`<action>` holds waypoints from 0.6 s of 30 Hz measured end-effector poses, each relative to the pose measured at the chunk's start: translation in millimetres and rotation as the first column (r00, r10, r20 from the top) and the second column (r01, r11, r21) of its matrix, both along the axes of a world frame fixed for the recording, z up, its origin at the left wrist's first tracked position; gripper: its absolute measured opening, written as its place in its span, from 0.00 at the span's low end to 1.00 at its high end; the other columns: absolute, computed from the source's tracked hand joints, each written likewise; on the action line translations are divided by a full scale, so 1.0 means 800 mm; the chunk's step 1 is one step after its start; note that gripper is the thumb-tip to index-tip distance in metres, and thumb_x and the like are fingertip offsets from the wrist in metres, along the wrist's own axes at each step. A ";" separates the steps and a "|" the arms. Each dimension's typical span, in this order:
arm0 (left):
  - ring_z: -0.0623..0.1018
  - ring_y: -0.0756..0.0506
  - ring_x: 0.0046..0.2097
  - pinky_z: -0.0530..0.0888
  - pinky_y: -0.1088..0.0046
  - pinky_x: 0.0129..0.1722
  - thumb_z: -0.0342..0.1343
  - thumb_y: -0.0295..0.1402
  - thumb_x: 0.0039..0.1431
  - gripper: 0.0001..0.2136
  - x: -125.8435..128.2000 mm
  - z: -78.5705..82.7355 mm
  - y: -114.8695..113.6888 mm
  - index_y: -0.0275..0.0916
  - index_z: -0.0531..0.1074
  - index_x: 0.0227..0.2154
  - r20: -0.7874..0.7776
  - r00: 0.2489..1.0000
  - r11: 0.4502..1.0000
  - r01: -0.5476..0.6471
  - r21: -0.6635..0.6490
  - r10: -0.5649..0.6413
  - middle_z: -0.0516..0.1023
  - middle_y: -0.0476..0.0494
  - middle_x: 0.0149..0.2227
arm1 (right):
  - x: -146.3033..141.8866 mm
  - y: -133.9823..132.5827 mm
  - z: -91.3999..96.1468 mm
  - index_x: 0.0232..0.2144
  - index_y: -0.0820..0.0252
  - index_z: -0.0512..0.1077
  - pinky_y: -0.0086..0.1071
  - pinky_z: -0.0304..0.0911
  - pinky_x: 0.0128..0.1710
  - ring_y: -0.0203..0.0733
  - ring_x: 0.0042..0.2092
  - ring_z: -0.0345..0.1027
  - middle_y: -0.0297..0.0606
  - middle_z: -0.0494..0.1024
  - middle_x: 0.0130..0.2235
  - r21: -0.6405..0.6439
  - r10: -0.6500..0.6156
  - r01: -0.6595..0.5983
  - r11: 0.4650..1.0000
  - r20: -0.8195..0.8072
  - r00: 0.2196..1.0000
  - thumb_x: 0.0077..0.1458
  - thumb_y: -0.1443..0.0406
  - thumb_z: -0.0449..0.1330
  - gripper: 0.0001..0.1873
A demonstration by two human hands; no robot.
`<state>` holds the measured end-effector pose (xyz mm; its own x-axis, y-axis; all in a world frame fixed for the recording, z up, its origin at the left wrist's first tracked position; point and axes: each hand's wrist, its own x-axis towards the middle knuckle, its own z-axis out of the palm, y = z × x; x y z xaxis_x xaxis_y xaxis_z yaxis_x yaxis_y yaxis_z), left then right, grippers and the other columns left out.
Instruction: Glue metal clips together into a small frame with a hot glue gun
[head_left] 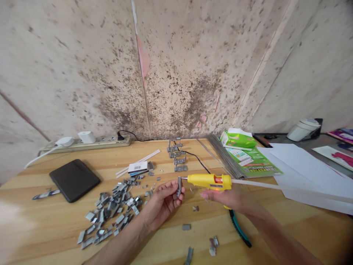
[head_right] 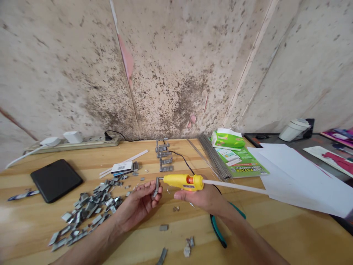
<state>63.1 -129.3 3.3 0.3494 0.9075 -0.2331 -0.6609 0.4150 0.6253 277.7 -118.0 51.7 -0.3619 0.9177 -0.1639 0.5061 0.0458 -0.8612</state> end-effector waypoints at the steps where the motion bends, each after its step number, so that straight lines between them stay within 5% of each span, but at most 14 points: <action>1: 0.74 0.53 0.25 0.73 0.83 0.23 0.54 0.23 0.55 0.03 0.000 0.000 0.000 0.29 0.72 0.29 -0.001 1.000 1.000 -0.001 -0.001 0.001 0.76 0.42 0.28 | 0.000 0.000 -0.001 0.39 0.56 0.75 0.36 0.67 0.41 0.46 0.40 0.71 0.35 0.79 0.37 0.004 -0.005 0.005 1.000 -0.004 1.000 0.43 0.50 0.62 0.23; 18: 0.74 0.53 0.26 0.72 0.83 0.23 0.58 0.26 0.52 0.03 0.002 0.000 -0.001 0.31 0.72 0.29 -0.046 0.999 0.999 -0.010 0.031 0.012 0.76 0.42 0.29 | -0.001 0.001 0.004 0.40 0.55 0.75 0.38 0.64 0.47 0.49 0.45 0.70 0.36 0.79 0.38 -0.009 0.029 -0.029 1.000 -0.001 1.000 0.43 0.49 0.61 0.24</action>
<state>64.5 -130.3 3.5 0.3289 0.9182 -0.2207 -0.6355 0.3880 0.6675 276.7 -117.3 54.9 -0.3883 0.9054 -0.1718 0.5039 0.0526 -0.8621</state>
